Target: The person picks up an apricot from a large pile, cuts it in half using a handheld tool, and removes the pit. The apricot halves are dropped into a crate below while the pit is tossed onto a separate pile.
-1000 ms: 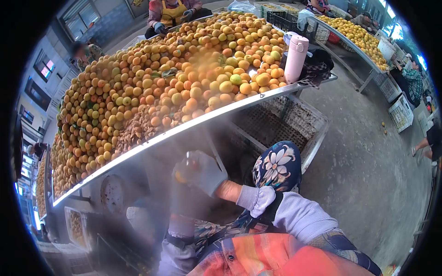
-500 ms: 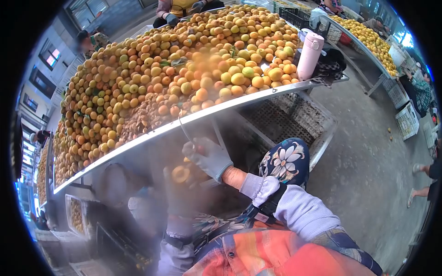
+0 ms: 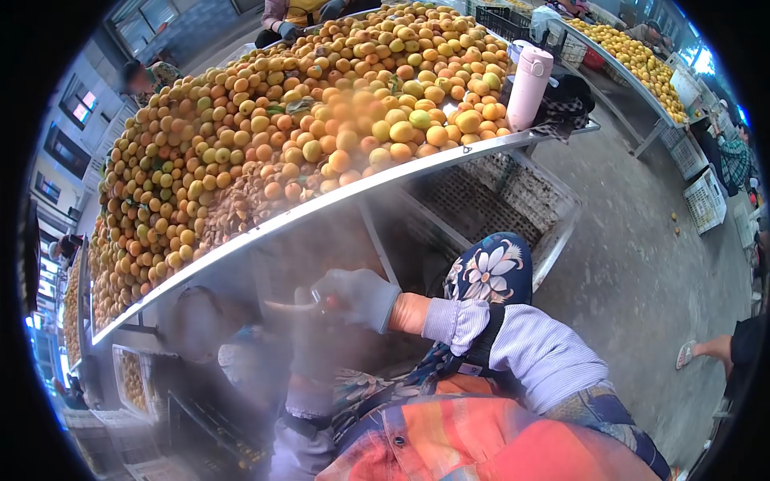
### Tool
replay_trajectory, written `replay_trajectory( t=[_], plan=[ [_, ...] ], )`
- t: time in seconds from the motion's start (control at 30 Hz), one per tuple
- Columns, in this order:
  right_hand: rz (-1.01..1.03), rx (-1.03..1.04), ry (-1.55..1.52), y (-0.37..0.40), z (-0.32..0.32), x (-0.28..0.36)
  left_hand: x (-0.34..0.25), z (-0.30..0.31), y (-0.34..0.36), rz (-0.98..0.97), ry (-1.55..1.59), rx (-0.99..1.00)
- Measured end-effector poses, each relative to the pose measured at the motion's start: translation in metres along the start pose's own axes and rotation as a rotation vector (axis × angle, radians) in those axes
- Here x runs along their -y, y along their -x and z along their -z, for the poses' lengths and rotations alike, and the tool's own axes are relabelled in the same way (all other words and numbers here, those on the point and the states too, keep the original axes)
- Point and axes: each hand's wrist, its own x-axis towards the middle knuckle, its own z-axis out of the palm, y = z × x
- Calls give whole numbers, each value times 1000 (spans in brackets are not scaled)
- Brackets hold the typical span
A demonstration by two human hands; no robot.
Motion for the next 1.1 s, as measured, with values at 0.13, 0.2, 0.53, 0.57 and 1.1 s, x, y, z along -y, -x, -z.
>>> replay_trajectory(
  t=[0.13,0.2,0.53,0.57,1.1],
  plan=[
    [75,-105,39,4,-5,-6,5,5,-12,165,121,-61],
    [65,-97,52,3,-7,-10,9,8,-15,191,123,-55],
    [-499,-469,-865,-17,51,34,-8,-11,6,113,228,34],
    [-596,-586,-1122,-18,55,38,-9,-14,7,190,313,25],
    [-499,-633,-1237,-15,46,51,25,-8,5,80,241,297]
  ],
)
